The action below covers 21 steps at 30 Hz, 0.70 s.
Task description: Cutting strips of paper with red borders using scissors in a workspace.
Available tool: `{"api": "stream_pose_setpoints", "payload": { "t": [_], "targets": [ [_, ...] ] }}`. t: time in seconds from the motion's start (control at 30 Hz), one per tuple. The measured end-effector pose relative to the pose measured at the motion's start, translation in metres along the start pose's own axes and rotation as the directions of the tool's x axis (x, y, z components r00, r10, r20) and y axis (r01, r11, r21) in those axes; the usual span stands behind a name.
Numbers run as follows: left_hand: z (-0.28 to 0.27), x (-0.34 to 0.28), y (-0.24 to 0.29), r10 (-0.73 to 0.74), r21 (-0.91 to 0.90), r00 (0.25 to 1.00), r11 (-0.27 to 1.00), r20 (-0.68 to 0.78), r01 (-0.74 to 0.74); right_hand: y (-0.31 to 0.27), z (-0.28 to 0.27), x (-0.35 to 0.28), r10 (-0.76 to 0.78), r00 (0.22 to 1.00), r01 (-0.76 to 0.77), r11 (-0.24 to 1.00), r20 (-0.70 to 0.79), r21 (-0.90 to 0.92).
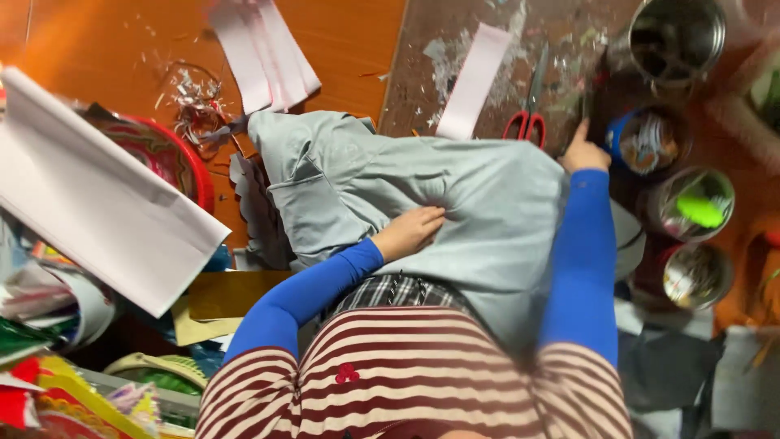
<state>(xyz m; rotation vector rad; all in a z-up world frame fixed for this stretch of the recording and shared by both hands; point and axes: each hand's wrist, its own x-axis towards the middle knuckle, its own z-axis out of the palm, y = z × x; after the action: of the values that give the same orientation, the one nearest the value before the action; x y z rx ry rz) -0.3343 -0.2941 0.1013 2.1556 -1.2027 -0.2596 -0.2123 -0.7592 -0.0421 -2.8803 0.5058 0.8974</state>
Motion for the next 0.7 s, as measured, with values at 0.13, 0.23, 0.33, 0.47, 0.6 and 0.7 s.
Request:
{"api": "stream_pose_setpoints", "payload": {
  "t": [0.13, 0.23, 0.33, 0.47, 0.6, 0.7],
  "targets": [
    [-0.009, 0.004, 0.009, -0.003, 0.015, 1.000, 1.000, 0.018, 0.003, -0.005, 0.018, 0.014, 0.046, 0.997, -0.044, 0.999, -0.063, 0.032],
    [-0.015, 0.011, 0.012, -0.010, 0.008, 1.000, 1.000, 0.011, 0.010, -0.043, -0.011, -0.010, 0.107, 0.942, -0.122, 0.992, -0.318, -0.029],
    [-0.013, 0.013, 0.014, -0.016, 0.029, 1.000, 0.999, 0.023, 0.015, -0.114, -0.051, -0.056, -0.146, 0.782, 0.188, 0.982, -0.607, 0.006],
    [-0.013, 0.014, 0.011, -0.012, 0.028, 1.000, 1.000, -0.006, 0.013, -0.206, -0.036, -0.069, -0.616, 0.655, 0.740, 0.639, -0.437, 0.209],
    [-0.025, 0.017, 0.020, -0.037, 0.004, 0.999, 0.999, 0.012, 0.037, -0.242, -0.002, -0.082, -0.485, 0.674, 0.637, 0.763, -0.557, 0.107],
    [-0.024, 0.017, 0.020, -0.044, 0.005, 0.999, 0.999, 0.027, 0.044, -0.240, -0.014, -0.094, -0.454, 0.652, 0.657, 0.738, -0.607, 0.153]
  ]
}}
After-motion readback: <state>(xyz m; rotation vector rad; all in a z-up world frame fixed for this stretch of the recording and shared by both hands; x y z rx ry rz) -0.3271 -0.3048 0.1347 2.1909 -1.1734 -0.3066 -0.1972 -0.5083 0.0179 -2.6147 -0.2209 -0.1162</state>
